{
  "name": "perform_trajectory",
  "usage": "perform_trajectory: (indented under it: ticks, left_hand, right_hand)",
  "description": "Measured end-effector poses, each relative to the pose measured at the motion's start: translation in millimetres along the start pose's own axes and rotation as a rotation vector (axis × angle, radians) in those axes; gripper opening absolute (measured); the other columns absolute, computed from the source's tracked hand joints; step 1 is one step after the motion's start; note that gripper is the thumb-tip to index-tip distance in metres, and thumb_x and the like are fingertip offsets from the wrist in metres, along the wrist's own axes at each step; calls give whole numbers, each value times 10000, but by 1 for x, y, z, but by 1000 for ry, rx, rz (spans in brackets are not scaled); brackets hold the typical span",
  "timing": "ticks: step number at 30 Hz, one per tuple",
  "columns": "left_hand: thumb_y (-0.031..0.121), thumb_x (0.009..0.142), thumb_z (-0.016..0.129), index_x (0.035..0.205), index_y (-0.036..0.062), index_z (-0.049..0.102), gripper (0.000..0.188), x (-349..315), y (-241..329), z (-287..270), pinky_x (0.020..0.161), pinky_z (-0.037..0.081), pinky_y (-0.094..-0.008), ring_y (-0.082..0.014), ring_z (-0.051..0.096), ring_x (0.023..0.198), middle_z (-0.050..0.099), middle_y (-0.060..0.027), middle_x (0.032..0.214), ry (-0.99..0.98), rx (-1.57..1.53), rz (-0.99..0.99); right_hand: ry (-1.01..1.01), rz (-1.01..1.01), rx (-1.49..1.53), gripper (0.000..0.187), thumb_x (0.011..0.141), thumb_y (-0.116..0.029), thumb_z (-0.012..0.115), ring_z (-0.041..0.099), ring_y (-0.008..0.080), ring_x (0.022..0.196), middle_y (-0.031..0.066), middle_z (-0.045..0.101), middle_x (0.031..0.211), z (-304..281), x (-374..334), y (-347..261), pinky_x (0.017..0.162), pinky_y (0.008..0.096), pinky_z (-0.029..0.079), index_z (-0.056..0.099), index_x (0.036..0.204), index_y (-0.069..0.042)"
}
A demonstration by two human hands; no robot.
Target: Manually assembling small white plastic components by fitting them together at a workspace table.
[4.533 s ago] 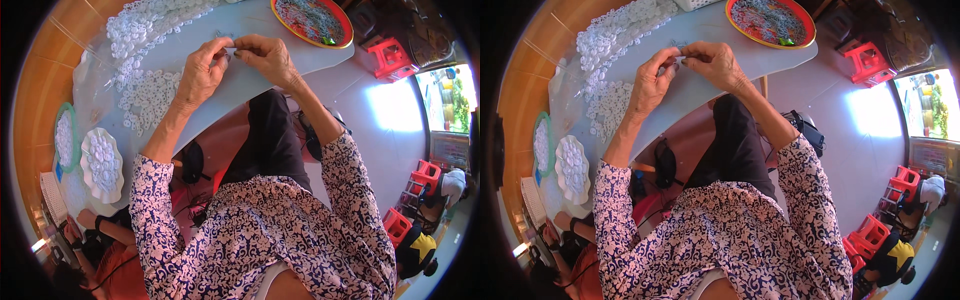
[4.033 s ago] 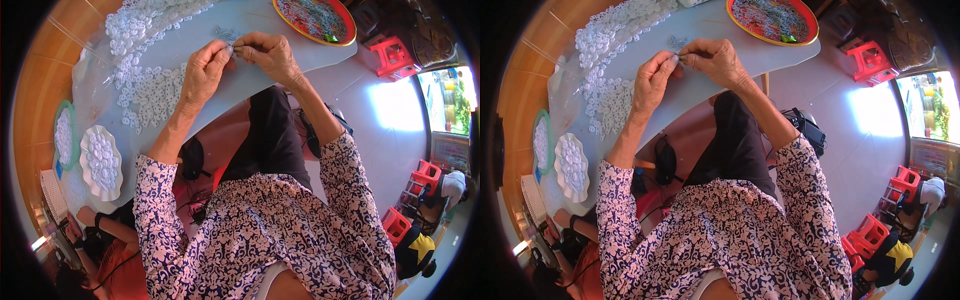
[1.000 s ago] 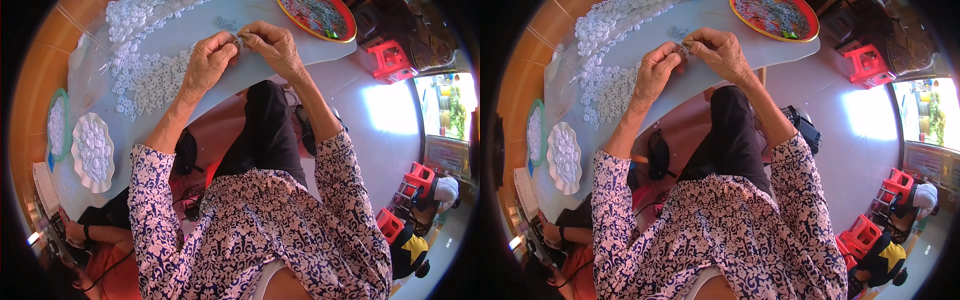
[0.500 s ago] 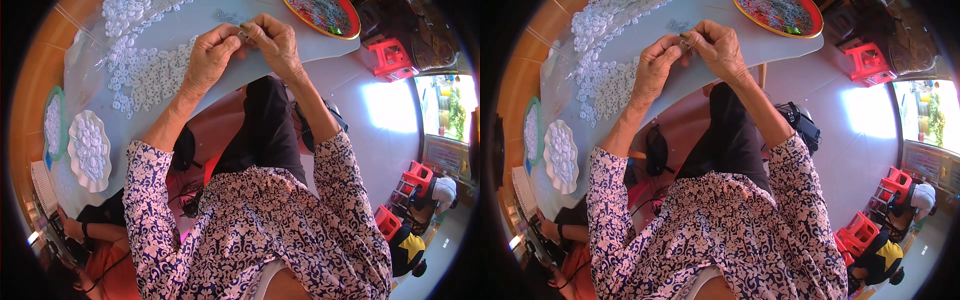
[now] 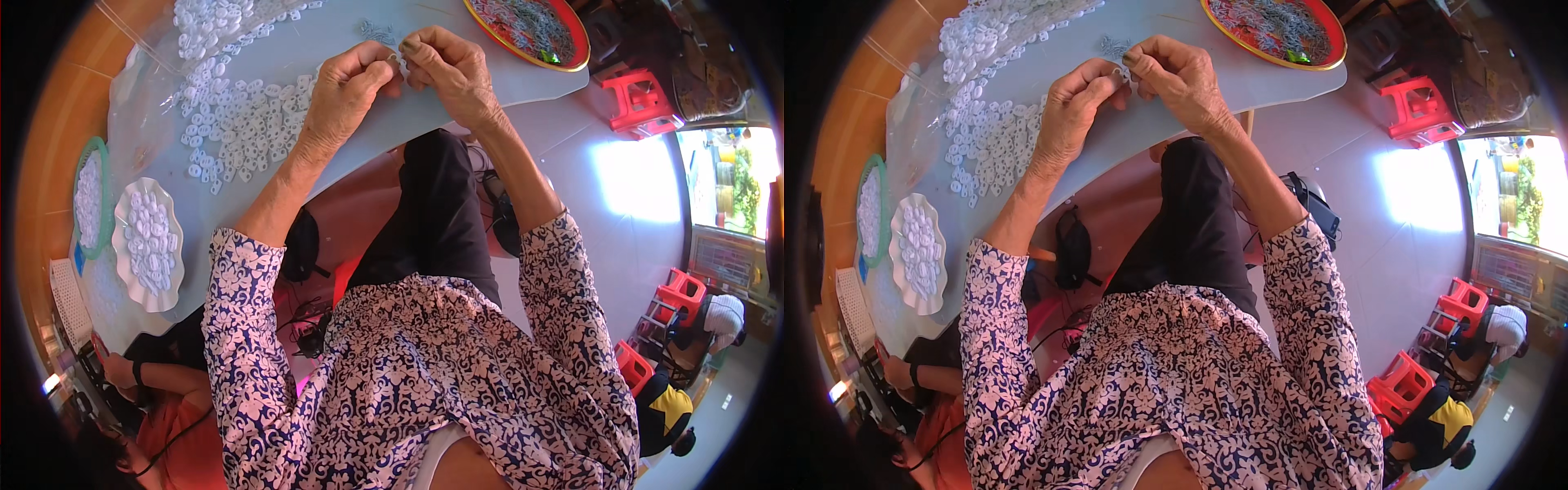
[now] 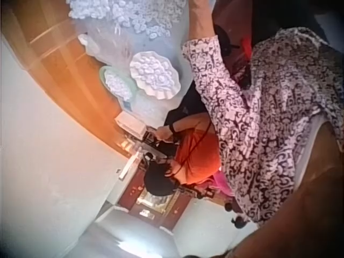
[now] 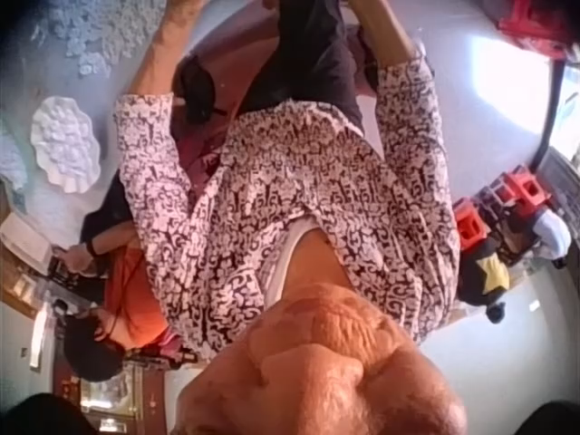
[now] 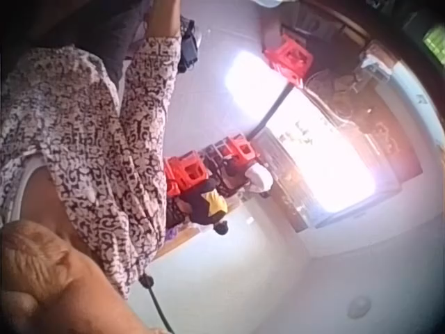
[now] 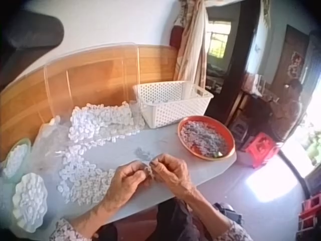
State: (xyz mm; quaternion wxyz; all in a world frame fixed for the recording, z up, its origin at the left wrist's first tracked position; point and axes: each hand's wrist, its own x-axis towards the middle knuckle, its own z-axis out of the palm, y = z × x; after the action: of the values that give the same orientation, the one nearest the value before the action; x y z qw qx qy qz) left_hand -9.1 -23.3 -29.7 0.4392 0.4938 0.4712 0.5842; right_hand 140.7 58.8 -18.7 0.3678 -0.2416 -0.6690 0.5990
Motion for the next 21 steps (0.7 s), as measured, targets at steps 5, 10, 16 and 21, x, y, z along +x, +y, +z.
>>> perform_trajectory:
  ticks: [5, 10, 16, 21]
  left_hand:
    - [166, 918, 529, 898, 9, 620, 183, 1, -3, 0, 721, 431, -227, -86, 526, 721, 575, -5, 761, -22, 9, 38]
    - [156, 902, 527, 889, 12, 618, 171, 1, -7, 4, 684, 428, -228, -75, 520, 701, 587, -8, 725, -37, -7, 91]
    - [156, 927, 520, 931, -4, 626, 192, 1, -7, 4, 720, 435, -223, -83, 532, 724, 592, -17, 746, -39, -5, 64]
    - [157, 928, 518, 933, -5, 628, 196, 2, -5, 2, 717, 445, -222, -82, 539, 722, 603, -21, 744, -2, 0, 46]
  right_hand:
    - [21, 19, 3, 267, 905, -244, 616, 484, 55, 545, -4, 540, 632, 1, 0, 1, 508, 216, 401, 628, 858, 18]
    - [42, -29, -38, 245, 884, -227, 644, 476, 49, 532, -11, 537, 607, 0, -3, 4, 485, 218, 391, 636, 834, 12]
    - [82, -58, -218, 232, 894, -214, 628, 477, 50, 547, -13, 538, 609, 2, -3, -1, 500, 213, 399, 639, 848, 14]
    - [55, 19, -22, 236, 922, -209, 583, 480, 58, 577, -10, 513, 607, 3, -2, -3, 533, 218, 404, 632, 899, 21]
